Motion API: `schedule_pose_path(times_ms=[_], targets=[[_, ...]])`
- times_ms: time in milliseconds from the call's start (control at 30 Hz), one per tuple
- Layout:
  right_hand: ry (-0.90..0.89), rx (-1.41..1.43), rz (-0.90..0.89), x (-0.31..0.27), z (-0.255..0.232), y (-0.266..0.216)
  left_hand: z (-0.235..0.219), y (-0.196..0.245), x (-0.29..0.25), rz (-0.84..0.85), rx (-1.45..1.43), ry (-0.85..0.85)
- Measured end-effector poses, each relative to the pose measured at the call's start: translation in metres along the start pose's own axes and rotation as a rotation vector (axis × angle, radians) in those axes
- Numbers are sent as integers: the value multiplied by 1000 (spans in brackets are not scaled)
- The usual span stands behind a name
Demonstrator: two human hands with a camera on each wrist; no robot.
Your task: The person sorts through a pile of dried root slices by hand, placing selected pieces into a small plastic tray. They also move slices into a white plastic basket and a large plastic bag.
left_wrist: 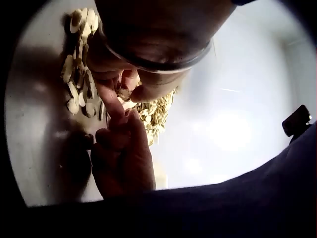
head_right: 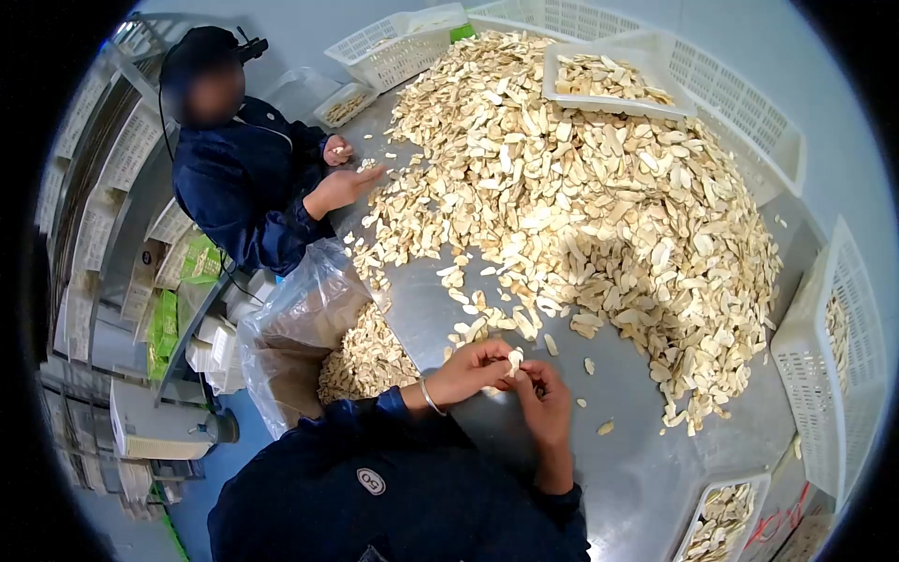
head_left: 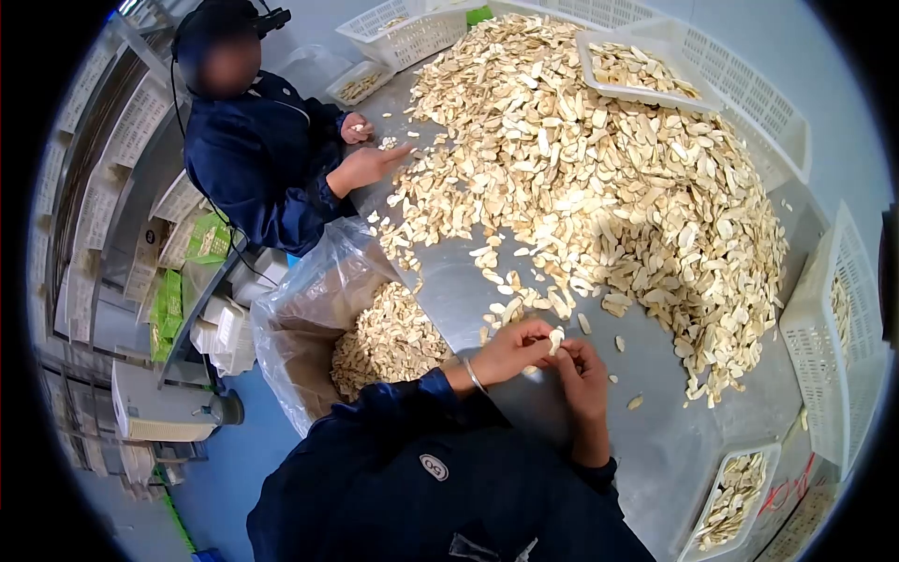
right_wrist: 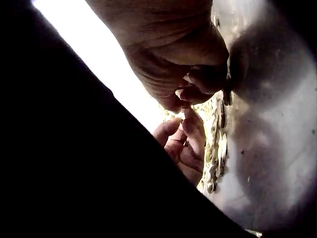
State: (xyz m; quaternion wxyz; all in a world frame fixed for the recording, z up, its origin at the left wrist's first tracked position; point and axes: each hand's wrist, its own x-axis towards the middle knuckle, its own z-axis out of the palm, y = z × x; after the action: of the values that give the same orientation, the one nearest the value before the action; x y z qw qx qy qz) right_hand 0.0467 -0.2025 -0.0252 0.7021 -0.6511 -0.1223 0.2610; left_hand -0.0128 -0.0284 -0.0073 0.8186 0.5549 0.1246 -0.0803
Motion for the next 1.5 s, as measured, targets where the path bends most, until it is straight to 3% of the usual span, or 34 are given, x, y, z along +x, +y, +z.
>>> schedule_pose_path(times_ms=[367,500,633,733,767,800,867,967,1100,1400,1500], targets=[[30,-125,-64,-4,7,-2,13,1,-15,140,284,35],[66,-290,-107,-5,7,-16,13,2,-15,188,417,33],[118,-224,-89,-7,9,-6,10,3,-14,125,317,6],[131,-192,-64,-6,8,-11,14,31,-23,-24,285,195],[132,-197,-63,-6,8,-12,2,35,-23,72,490,191],[143,-186,-54,-6,8,-12,-7,37,-23,180,502,266],[162,-162,-36,-6,9,-11,-30,49,-22,375,979,449],[168,-156,-78,-4,9,-10,-58,51,-16,495,1148,460],[151,-124,-56,-2,8,-7,-68,38,-3,493,1287,367],[115,-85,-37,-3,4,-6,-61,44,-4,252,1277,314],[111,-76,-42,-1,1,-1,-64,28,-4,306,793,359]])
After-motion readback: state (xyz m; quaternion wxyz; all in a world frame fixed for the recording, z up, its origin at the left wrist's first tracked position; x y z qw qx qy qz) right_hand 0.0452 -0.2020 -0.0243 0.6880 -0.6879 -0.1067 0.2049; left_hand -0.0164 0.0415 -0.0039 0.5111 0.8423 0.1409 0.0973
